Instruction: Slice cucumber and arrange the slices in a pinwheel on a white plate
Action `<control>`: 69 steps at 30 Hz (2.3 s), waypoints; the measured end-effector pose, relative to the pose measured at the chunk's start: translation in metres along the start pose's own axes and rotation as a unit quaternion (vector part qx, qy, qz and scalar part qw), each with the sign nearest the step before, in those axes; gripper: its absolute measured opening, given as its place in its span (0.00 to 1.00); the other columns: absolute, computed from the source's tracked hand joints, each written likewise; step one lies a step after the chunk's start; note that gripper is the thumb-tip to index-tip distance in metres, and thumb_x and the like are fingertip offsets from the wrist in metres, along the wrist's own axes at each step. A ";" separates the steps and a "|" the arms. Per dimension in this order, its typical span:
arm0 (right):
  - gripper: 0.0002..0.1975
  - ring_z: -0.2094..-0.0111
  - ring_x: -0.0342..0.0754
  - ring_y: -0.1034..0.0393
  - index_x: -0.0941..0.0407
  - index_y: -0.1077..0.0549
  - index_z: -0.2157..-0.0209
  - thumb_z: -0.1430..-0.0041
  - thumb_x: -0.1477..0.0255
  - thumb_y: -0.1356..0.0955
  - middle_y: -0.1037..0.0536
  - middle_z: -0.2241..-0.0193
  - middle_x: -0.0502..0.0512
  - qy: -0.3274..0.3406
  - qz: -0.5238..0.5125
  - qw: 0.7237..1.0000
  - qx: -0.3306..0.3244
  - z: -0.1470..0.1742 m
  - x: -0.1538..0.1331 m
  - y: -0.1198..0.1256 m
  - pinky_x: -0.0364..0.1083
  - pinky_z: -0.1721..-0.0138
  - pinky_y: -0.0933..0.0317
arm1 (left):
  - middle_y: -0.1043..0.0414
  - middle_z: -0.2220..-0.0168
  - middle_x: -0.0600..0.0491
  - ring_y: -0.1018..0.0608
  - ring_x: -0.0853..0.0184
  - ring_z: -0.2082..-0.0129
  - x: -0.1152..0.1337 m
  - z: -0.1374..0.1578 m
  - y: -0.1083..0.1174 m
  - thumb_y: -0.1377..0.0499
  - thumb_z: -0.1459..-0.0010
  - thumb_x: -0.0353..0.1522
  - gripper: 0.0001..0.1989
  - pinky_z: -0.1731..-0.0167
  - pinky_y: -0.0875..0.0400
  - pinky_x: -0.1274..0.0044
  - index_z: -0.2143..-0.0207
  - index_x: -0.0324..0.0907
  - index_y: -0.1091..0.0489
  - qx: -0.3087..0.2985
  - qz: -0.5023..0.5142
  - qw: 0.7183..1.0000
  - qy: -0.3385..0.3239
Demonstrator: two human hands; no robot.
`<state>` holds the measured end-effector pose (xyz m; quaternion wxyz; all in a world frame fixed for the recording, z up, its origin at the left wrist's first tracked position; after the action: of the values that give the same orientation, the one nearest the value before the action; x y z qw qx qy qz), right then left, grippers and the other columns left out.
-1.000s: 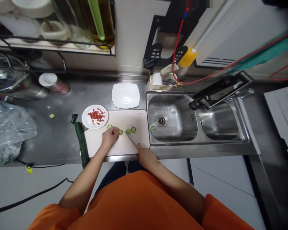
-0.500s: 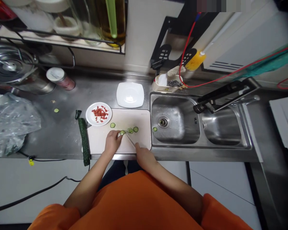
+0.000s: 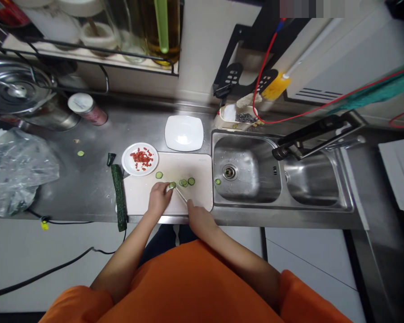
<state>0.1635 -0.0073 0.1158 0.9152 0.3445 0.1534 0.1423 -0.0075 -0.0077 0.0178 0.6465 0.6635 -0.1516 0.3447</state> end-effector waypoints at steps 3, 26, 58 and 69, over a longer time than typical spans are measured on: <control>0.21 0.60 0.55 0.27 0.62 0.46 0.45 0.41 0.82 0.44 0.24 0.64 0.69 0.003 -0.002 1.000 -0.004 0.001 -0.001 0.002 0.46 0.64 0.35 | 0.28 0.66 0.49 0.27 0.63 0.64 0.000 0.000 0.000 0.44 0.46 0.33 0.12 0.59 0.32 0.73 0.60 0.41 0.28 -0.002 0.003 1.000 0.000; 0.21 0.58 0.54 0.28 0.59 0.43 0.49 0.46 0.84 0.41 0.24 0.64 0.64 -0.025 -0.053 0.997 -0.052 0.012 0.016 -0.009 0.46 0.65 0.38 | 0.29 0.73 0.55 0.28 0.68 0.72 0.011 -0.005 0.005 0.43 0.49 0.35 0.06 0.67 0.34 0.77 0.68 0.43 0.31 -0.036 0.033 0.997 0.063; 0.20 0.60 0.55 0.26 0.59 0.42 0.48 0.43 0.83 0.42 0.23 0.65 0.65 -0.010 -0.040 0.999 -0.005 0.010 0.020 -0.018 0.48 0.63 0.35 | 0.29 0.66 0.48 0.29 0.61 0.60 0.079 -0.075 -0.026 0.44 0.49 0.29 0.10 0.59 0.36 0.73 0.66 0.42 0.25 -0.257 -0.148 0.940 -0.169; 0.19 0.59 0.55 0.27 0.60 0.41 0.49 0.43 0.82 0.43 0.24 0.63 0.67 -0.013 -0.052 0.998 -0.022 0.012 0.021 -0.012 0.49 0.62 0.36 | 0.29 0.74 0.54 0.29 0.67 0.71 0.079 -0.074 -0.024 0.43 0.52 0.28 0.03 0.69 0.37 0.77 0.73 0.41 0.30 -0.266 -0.047 0.953 -0.140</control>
<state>0.1890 -0.0154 0.1131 0.9308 0.3174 0.1559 0.0930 0.0452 0.0854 0.0457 0.7870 0.5157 -0.2956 0.1650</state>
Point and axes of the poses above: each hand's wrist, its own z-axis away from the middle knuckle, its own y-axis out of the back of the hand, x = y × z, the point moved 1 cm from there along -z, towards the middle knuckle
